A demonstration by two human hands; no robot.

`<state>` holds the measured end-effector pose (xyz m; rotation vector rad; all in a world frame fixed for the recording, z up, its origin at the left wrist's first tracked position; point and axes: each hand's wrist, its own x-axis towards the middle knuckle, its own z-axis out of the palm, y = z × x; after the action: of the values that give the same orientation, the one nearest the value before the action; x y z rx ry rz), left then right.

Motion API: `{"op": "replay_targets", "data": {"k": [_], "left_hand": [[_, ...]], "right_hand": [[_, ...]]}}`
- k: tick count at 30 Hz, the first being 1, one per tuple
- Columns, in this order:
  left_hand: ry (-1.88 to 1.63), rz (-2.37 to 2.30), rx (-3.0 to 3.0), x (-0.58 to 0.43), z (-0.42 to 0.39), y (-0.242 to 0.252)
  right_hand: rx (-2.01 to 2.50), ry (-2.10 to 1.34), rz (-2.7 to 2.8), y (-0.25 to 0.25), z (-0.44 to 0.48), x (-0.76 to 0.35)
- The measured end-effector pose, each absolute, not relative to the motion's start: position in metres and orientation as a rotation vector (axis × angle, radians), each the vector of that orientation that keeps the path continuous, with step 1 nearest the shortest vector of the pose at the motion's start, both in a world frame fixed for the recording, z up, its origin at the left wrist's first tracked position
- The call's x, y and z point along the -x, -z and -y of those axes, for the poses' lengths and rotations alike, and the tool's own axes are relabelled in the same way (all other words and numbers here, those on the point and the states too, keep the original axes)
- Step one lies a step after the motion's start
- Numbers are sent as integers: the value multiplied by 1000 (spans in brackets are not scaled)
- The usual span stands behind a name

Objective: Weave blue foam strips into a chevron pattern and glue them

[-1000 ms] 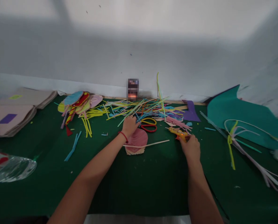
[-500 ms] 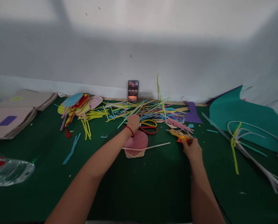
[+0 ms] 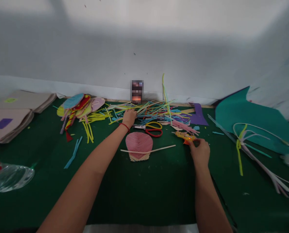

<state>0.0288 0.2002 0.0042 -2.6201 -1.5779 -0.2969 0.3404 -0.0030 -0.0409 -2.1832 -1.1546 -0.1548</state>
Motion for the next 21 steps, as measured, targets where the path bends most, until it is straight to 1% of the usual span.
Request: {"op": "replay_targets", "data": {"k": [6, 13, 16, 21], "left_hand": [[275, 1422, 2691, -18, -197, -3], [239, 1351, 2673, -16, -207, 4], [241, 1349, 2651, -16, -213, 6], [272, 1360, 2604, -13, -220, 8]], "right_hand": [[2074, 353, 1349, 37, 0, -314], [1740, 365, 1624, 37, -7, -283], [1584, 265, 1723, 34, -7, -272], [1364, -69, 2055, 26, -1, -245]]}}
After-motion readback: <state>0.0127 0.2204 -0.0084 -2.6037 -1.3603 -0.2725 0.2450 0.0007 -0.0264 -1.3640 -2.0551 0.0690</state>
